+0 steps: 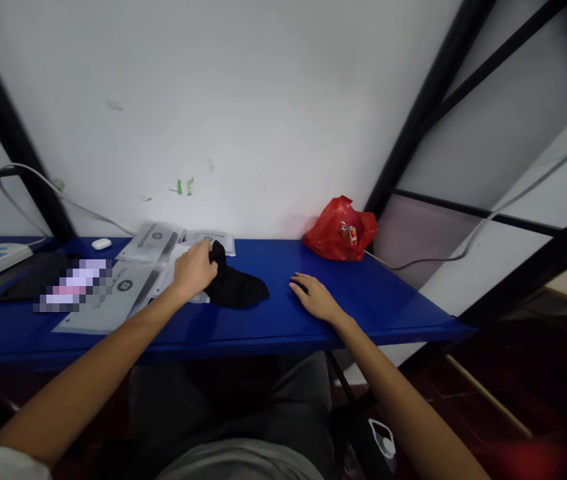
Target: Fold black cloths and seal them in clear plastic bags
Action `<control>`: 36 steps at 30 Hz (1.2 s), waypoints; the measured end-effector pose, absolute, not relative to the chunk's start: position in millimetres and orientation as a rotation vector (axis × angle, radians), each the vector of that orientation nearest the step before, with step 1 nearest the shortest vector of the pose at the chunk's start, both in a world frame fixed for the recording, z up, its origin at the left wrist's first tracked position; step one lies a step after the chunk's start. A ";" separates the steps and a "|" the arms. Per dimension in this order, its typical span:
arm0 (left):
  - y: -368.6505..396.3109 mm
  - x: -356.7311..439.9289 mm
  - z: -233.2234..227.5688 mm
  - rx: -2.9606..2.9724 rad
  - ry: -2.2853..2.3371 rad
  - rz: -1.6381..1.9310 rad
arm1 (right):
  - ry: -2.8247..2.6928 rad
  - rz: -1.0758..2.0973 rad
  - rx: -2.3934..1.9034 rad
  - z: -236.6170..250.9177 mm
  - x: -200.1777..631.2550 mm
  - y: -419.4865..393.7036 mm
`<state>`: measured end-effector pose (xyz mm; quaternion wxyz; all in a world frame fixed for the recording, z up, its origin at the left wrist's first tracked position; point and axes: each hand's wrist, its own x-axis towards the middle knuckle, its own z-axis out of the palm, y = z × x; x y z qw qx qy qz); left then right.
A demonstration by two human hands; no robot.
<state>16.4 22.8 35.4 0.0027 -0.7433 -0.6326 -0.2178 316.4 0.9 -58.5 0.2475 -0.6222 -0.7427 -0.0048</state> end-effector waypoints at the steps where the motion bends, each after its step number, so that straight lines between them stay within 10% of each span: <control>1: 18.2 23.5 36.7 -2.325 -1.945 -0.662 | -2.029 -0.017 -1.686 -58.5 315.7 0.5; 15: -16.7 47.9 -6.4 -2.968 -0.889 -0.807 | -1.957 -0.030 -1.607 -57.8 312.0 -1.3; 36: 15.6 -1.4 -20.6 -2.391 -1.947 -0.352 | -2.481 0.010 -1.280 -21.9 189.7 8.6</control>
